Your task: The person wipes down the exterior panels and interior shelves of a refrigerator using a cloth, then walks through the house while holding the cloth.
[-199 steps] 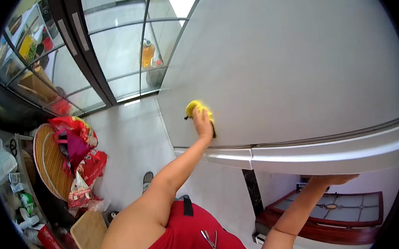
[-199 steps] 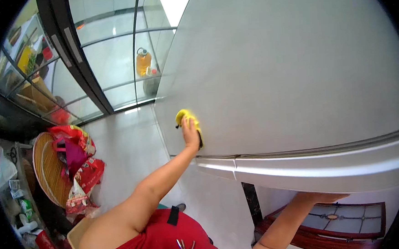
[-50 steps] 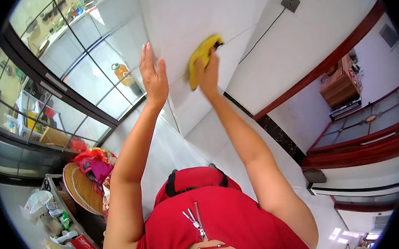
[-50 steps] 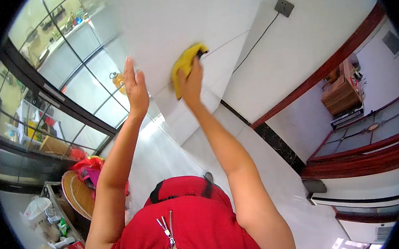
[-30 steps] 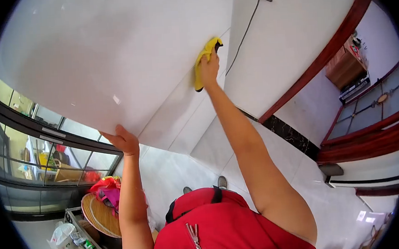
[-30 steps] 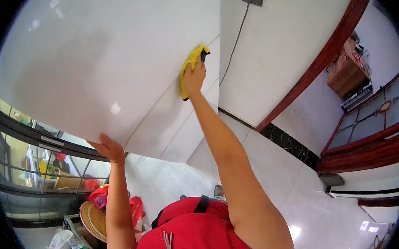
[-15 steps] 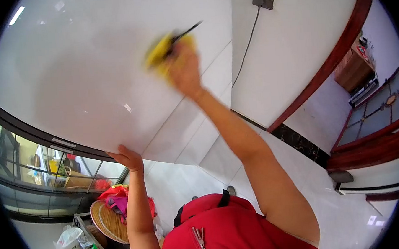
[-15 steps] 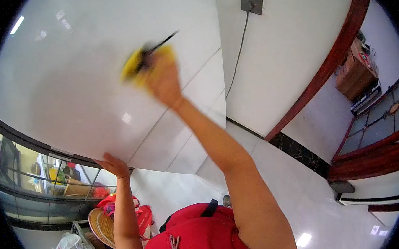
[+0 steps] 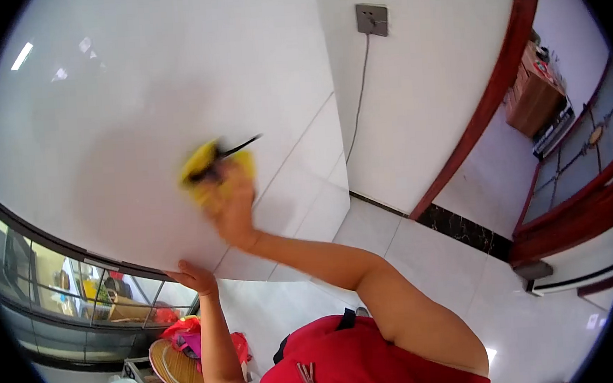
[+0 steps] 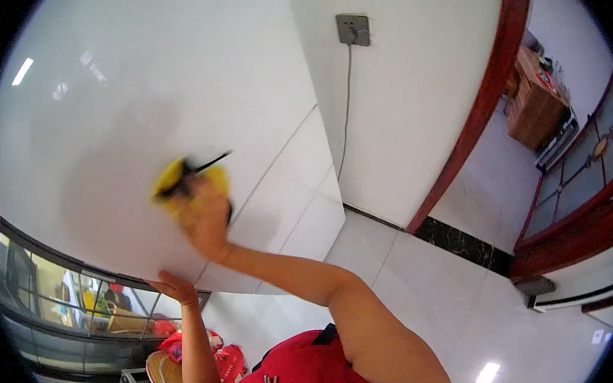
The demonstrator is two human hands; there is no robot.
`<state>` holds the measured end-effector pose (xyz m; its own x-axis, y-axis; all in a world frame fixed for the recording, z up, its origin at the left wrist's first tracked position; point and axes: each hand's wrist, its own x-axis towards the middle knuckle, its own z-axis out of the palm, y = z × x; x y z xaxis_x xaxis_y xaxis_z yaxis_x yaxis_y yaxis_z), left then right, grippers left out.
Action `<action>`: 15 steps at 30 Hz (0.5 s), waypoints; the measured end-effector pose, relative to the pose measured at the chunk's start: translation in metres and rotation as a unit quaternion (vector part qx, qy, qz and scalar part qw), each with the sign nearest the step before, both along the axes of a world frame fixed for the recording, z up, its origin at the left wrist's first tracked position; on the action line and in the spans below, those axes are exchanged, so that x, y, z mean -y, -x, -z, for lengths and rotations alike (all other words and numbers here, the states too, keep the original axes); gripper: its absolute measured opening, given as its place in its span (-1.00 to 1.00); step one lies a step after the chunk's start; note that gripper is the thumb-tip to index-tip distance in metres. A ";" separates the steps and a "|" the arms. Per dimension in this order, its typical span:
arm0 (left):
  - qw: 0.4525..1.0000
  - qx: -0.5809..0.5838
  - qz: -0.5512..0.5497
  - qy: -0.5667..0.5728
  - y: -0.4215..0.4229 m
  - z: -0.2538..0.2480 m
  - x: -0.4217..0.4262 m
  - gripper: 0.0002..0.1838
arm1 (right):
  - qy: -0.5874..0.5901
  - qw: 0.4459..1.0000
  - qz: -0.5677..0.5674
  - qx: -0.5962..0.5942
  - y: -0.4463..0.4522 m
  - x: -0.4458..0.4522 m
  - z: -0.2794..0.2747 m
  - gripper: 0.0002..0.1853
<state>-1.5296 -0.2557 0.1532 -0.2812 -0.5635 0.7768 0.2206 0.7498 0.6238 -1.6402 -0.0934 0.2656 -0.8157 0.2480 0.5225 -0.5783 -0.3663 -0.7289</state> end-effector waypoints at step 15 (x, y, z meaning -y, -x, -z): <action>1.000 0.005 -0.017 0.011 -0.006 -0.014 -0.005 -0.29 | -0.199 0.908 0.365 0.045 0.281 -0.154 0.000 -0.43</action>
